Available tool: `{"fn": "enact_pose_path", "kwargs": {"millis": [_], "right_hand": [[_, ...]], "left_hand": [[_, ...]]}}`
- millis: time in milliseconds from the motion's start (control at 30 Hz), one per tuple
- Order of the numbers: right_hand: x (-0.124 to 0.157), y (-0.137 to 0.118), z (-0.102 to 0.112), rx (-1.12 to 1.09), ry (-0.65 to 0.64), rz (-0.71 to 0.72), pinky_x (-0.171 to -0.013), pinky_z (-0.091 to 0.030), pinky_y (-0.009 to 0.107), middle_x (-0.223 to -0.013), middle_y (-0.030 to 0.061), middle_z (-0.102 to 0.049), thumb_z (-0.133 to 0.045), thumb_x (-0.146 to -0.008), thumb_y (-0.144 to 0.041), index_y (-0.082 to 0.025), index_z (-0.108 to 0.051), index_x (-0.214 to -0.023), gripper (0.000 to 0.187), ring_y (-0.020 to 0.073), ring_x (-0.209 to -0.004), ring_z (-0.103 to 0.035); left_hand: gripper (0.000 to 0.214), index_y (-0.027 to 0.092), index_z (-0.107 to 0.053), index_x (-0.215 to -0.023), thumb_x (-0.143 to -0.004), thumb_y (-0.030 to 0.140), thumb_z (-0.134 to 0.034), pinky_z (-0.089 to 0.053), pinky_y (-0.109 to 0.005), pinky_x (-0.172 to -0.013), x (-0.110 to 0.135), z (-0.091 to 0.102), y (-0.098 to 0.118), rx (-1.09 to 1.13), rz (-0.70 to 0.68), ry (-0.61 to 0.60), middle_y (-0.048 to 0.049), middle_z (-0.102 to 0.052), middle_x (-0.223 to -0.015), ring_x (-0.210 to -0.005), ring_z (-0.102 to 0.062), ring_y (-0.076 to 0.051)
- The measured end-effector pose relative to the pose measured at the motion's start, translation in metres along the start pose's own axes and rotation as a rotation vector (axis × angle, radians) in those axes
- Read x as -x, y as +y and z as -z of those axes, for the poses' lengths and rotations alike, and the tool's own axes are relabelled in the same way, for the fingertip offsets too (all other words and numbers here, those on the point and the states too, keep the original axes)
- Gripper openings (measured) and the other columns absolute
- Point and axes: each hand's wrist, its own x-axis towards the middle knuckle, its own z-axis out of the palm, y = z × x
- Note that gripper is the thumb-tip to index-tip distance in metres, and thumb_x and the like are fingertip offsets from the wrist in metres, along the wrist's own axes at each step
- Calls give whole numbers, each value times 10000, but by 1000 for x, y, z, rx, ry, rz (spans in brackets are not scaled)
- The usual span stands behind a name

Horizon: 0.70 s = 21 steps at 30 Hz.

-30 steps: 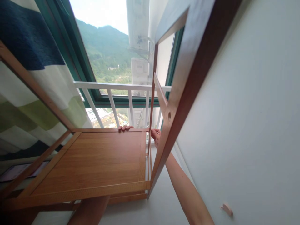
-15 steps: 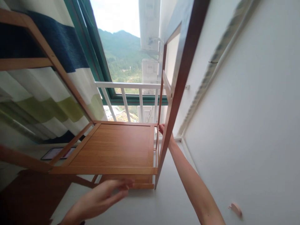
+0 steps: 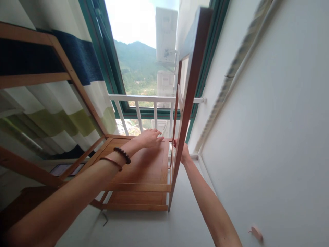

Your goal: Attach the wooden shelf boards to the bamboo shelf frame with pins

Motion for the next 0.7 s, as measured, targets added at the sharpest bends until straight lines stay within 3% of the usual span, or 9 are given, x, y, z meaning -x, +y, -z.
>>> {"fn": "enact_pose_path", "kwargs": {"millis": [133, 400, 600, 700], "right_hand": [[-4, 2, 1, 7, 5, -3, -687, -457, 267, -763, 12, -664, -703, -623, -336, -187, -606, -739, 213, 122, -691, -589], [-7, 6, 3, 89, -24, 55, -733, -453, 262, -735, -11, -629, -677, -649, -399, -197, -586, -718, 232, 115, -710, -580], [-6, 7, -5, 83, -13, 88, -704, -453, 257, -713, -18, -610, -647, -672, -445, -215, -529, -758, 272, 113, -683, -565], [-7, 7, -7, 0, -28, 61, -740, -448, 256, -720, -31, -611, -655, -669, -443, -223, -520, -798, 288, 111, -714, -575]], "left_hand": [[651, 97, -623, -935, -838, 558, -175, -398, -362, -788, -22, -14, -14, 31, 2, -135, -191, -620, -989, -919, -571, -279], [711, 126, -639, -765, -729, 715, -242, -366, -271, -550, -44, -21, -23, 227, -189, -224, -109, -639, -749, -633, -546, -187], [580, 198, -618, -957, -726, 665, -365, -379, -240, -651, -59, -23, -29, 420, -284, -250, -56, -634, -910, -789, -551, -175], [519, 196, -582, -1017, -723, 602, -447, -375, -232, -649, -65, -25, -29, 487, -308, -293, -43, -630, -878, -754, -549, -159]]}}
